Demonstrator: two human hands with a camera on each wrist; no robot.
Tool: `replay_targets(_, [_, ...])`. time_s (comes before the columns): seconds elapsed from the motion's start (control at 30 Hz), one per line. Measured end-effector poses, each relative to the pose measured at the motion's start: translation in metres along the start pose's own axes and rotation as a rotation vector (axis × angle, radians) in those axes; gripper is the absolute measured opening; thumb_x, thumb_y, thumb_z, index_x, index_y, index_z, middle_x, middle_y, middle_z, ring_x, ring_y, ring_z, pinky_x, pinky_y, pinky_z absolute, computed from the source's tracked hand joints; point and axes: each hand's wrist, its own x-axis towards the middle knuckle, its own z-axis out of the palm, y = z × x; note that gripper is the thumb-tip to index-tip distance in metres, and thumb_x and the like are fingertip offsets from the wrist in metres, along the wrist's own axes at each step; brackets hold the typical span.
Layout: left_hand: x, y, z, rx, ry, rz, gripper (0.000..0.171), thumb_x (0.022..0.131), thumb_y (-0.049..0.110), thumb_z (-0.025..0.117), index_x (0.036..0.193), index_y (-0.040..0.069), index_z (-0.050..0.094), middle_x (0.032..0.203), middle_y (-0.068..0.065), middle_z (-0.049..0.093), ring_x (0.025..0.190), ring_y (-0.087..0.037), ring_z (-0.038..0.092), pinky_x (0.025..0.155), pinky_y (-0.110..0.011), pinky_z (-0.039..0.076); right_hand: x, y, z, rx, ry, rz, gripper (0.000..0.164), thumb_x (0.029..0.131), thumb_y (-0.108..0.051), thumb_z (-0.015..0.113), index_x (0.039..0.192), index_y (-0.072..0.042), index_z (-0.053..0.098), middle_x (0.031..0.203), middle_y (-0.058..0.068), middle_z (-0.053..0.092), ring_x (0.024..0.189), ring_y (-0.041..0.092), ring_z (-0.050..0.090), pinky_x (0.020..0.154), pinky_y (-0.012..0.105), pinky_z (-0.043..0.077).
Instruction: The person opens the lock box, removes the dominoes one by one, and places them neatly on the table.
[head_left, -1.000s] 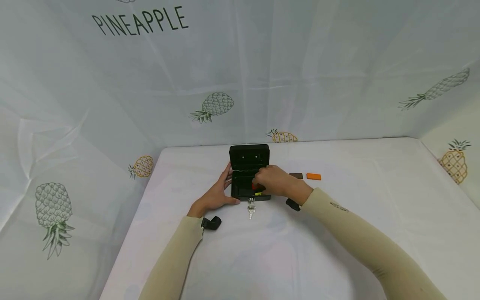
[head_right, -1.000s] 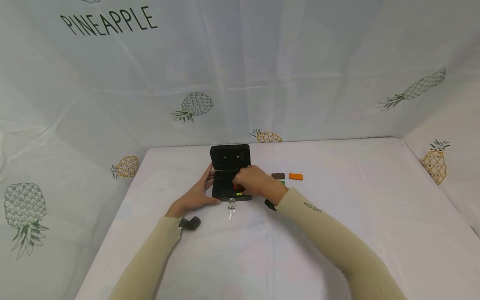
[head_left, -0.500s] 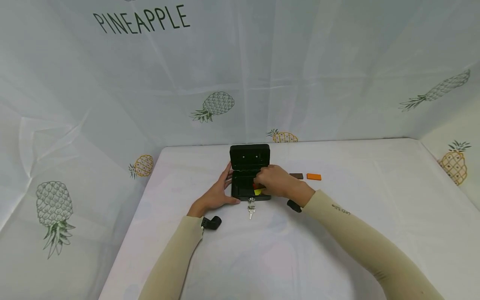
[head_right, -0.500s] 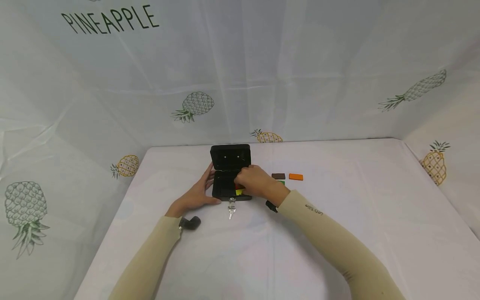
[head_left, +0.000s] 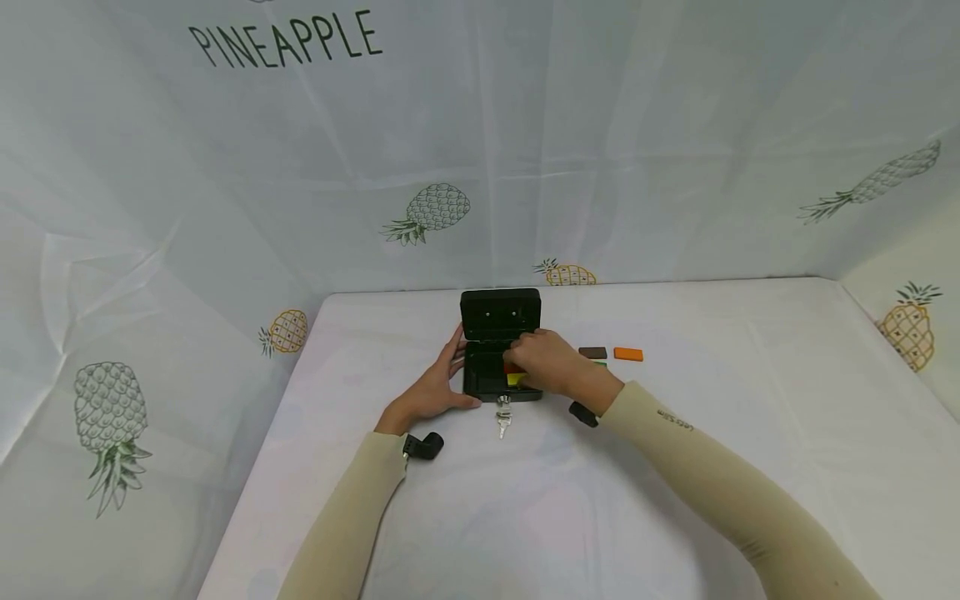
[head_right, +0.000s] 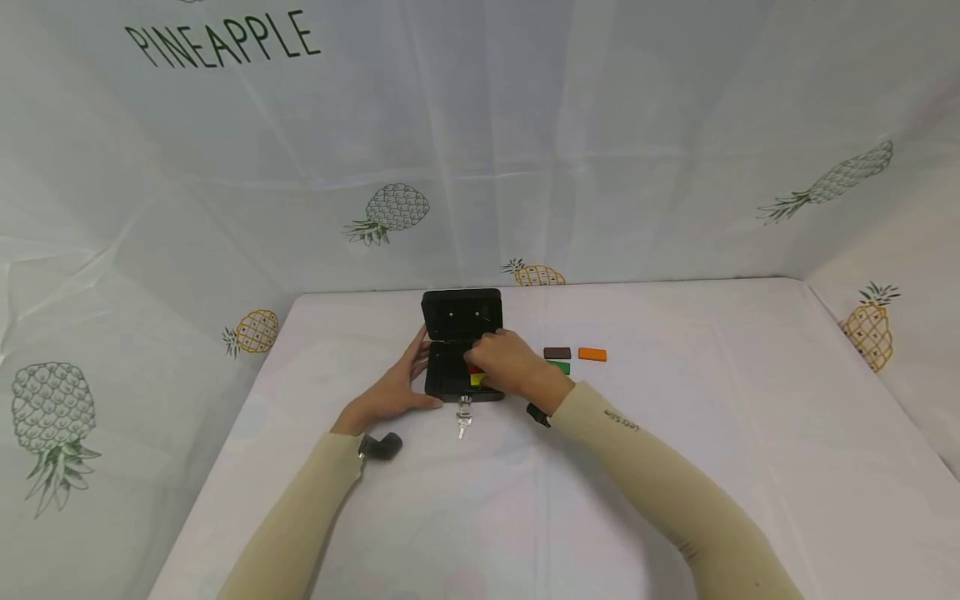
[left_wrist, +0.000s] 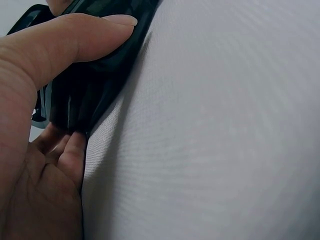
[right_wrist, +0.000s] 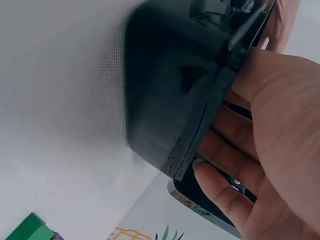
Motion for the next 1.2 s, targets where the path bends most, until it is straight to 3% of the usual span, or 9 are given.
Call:
replay_targets(0.27, [0.0, 0.0, 0.0, -0.008, 0.002, 0.004, 0.134, 0.084, -0.003, 0.087, 0.171, 0.026, -0.01, 0.172, -0.021, 0.017, 0.158, -0.041, 0.027, 0.13, -0.047, 0.028, 0.0, 0.001, 0.006, -0.041, 0.016, 0.019, 0.027, 0.087, -0.027, 0.09, 0.109, -0.012, 0.082, 0.1, 0.004, 0.077, 0.095, 0.023, 0.069, 0.093, 0.04, 0.06])
replay_targets(0.5, [0.0, 0.0, -0.001, -0.009, -0.001, 0.007, 0.134, 0.084, -0.003, 0.087, 0.171, 0.026, -0.011, 0.172, -0.021, 0.015, 0.159, -0.042, 0.026, 0.13, -0.048, 0.028, 0.001, 0.002, 0.006, 0.014, 0.005, 0.01, 0.016, 0.087, -0.021, 0.09, 0.098, -0.012, 0.081, 0.096, 0.003, 0.075, 0.093, 0.022, 0.068, 0.089, 0.039, 0.059])
replay_targets(0.77, [-0.001, 0.001, -0.001, -0.011, -0.008, 0.006, 0.134, 0.084, -0.002, 0.087, 0.171, 0.025, -0.012, 0.172, -0.022, 0.014, 0.159, -0.041, 0.025, 0.13, -0.047, 0.027, 0.0, 0.002, 0.004, 0.053, -0.031, -0.023, 0.019, 0.09, -0.017, 0.087, 0.107, -0.013, 0.083, 0.106, 0.002, 0.079, 0.101, 0.023, 0.069, 0.095, 0.042, 0.058])
replay_targets(0.97, [-0.001, 0.0, -0.001, -0.014, -0.012, 0.016, 0.134, 0.084, -0.002, 0.087, 0.17, 0.025, -0.013, 0.171, -0.022, 0.014, 0.159, -0.041, 0.024, 0.131, -0.047, 0.026, 0.0, 0.001, 0.005, 0.024, -0.005, -0.046, 0.018, 0.089, -0.017, 0.088, 0.107, -0.014, 0.084, 0.106, 0.002, 0.08, 0.101, 0.023, 0.07, 0.087, 0.039, 0.058])
replay_targets(1.2, [-0.002, 0.002, -0.002, -0.02, -0.017, 0.002, 0.134, 0.085, -0.001, 0.087, 0.17, 0.026, -0.013, 0.172, -0.021, 0.012, 0.16, -0.041, 0.022, 0.131, -0.047, 0.025, -0.009, 0.004, -0.005, 0.058, 0.091, -0.016, 0.022, 0.089, -0.021, 0.089, 0.109, -0.015, 0.083, 0.106, 0.001, 0.076, 0.103, 0.022, 0.067, 0.096, 0.041, 0.058])
